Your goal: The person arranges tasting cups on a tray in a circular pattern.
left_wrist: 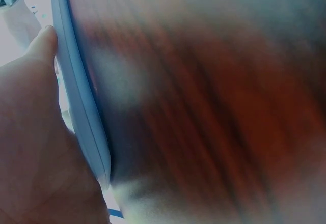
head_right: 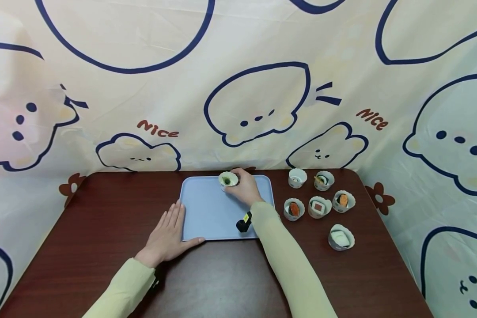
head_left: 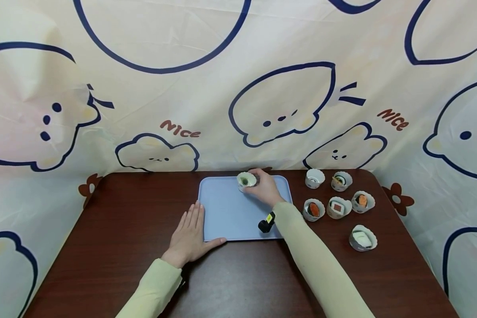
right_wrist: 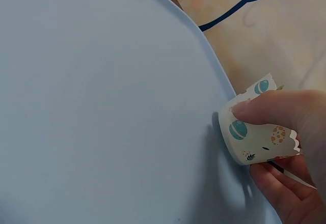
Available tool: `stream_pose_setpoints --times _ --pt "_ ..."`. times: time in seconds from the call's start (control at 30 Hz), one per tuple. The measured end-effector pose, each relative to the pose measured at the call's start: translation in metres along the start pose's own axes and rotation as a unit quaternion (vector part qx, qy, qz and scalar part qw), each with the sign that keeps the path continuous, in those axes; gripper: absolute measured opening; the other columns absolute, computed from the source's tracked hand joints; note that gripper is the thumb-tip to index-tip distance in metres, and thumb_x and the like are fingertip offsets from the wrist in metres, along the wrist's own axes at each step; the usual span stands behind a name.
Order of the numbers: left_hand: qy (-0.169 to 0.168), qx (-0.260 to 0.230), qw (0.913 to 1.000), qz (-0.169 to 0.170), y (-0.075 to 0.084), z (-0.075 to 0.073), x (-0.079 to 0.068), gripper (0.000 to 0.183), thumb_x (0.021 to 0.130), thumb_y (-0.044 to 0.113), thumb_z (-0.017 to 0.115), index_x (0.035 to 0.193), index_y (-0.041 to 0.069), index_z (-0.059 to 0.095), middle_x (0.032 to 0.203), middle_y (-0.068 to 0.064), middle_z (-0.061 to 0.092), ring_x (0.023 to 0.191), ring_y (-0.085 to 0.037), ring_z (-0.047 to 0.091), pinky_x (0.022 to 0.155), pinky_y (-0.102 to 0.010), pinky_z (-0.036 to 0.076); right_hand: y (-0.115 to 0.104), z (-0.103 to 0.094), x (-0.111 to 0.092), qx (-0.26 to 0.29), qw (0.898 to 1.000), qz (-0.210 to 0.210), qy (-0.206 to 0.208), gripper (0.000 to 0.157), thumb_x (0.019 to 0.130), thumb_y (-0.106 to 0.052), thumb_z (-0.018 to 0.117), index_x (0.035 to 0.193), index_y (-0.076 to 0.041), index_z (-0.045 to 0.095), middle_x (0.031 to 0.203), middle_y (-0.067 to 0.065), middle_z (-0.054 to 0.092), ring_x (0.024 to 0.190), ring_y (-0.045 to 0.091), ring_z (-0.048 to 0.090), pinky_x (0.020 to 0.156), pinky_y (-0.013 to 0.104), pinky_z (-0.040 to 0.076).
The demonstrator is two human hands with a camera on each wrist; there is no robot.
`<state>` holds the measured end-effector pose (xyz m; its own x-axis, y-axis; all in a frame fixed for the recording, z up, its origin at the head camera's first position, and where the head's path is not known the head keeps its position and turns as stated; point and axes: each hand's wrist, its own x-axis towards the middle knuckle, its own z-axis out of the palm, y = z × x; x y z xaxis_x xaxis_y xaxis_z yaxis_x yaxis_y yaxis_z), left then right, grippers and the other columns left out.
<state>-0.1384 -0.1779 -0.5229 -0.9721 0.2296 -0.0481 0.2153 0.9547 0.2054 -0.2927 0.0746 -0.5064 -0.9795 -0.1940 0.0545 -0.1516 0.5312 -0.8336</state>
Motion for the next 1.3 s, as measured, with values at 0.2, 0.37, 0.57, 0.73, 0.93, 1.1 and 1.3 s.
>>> stream_pose_setpoints --times 0.2,0.37,0.57,0.73,0.93,1.1,1.3 --pt "0.002 0.004 1.0000 0.001 -0.0010 0.0017 0.0003 0.127 0.082 0.090 0.042 0.160 -0.006 0.014 0.167 -0.023 0.006 0.153 -0.035 0.008 0.121 -0.049 0.011 -0.0002 0.0000 -0.0014 -0.006 1.000 0.004 -0.006 0.060 0.078 -0.008 0.090 0.131 -0.006 0.061 0.125 0.009 0.064 0.108 0.023 0.063 0.093 0.039 0.052" --pt "0.000 0.003 1.0000 -0.001 -0.0023 0.0029 0.0009 0.128 0.081 0.092 0.041 0.160 -0.005 0.013 0.167 -0.021 0.004 0.153 -0.035 0.007 0.121 -0.049 0.011 0.0006 0.0002 -0.0021 0.001 1.000 -0.004 -0.010 0.061 0.078 -0.005 0.090 0.131 -0.004 0.061 0.125 0.010 0.064 0.107 0.025 0.065 0.092 0.039 0.053" --pt "0.004 0.005 1.0000 0.002 -0.0041 0.0036 0.0010 0.128 0.081 0.092 0.041 0.160 -0.005 0.013 0.168 -0.021 0.005 0.153 -0.035 0.008 0.121 -0.049 0.012 0.0022 0.0014 -0.0021 0.014 1.000 -0.007 -0.012 0.063 0.077 -0.003 0.089 0.133 -0.003 0.060 0.124 0.011 0.064 0.105 0.025 0.067 0.090 0.038 0.054" --pt "-0.001 0.005 1.0000 -0.001 -0.0039 0.0039 0.0012 0.128 0.081 0.092 0.040 0.160 -0.005 0.012 0.167 -0.021 0.005 0.154 -0.034 0.007 0.121 -0.049 0.011 0.0057 0.0028 -0.0010 0.017 1.000 -0.009 -0.010 0.064 0.077 -0.005 0.090 0.133 -0.003 0.059 0.124 0.011 0.064 0.104 0.024 0.066 0.090 0.038 0.054" --pt "0.001 -0.001 1.0000 0.001 -0.0008 0.0007 -0.0006 0.127 0.082 0.089 0.044 0.160 -0.006 0.014 0.167 -0.022 0.006 0.153 -0.035 0.008 0.121 -0.049 0.011 0.0078 0.0037 -0.0005 0.020 1.000 -0.011 -0.009 0.066 0.077 -0.006 0.089 0.135 -0.002 0.058 0.125 0.012 0.064 0.104 0.024 0.066 0.090 0.038 0.054" --pt "0.000 0.001 1.0000 0.000 -0.0011 0.0014 -0.0002 0.127 0.082 0.090 0.043 0.160 -0.006 0.013 0.167 -0.022 0.006 0.153 -0.035 0.008 0.121 -0.049 0.011 0.0064 0.0024 -0.0017 0.018 1.000 -0.008 -0.006 0.071 0.077 -0.008 0.090 0.139 -0.001 0.056 0.125 0.012 0.064 0.105 0.025 0.066 0.090 0.038 0.054" --pt "0.001 0.003 1.0000 0.000 -0.0038 0.0044 0.0011 0.128 0.081 0.092 0.041 0.160 -0.005 0.013 0.167 -0.021 0.005 0.153 -0.035 0.008 0.121 -0.049 0.011 0.0003 -0.0027 -0.0071 0.001 1.000 0.006 0.001 0.074 0.077 -0.015 0.091 0.141 -0.005 0.056 0.129 0.010 0.063 0.111 0.025 0.063 0.094 0.040 0.052"
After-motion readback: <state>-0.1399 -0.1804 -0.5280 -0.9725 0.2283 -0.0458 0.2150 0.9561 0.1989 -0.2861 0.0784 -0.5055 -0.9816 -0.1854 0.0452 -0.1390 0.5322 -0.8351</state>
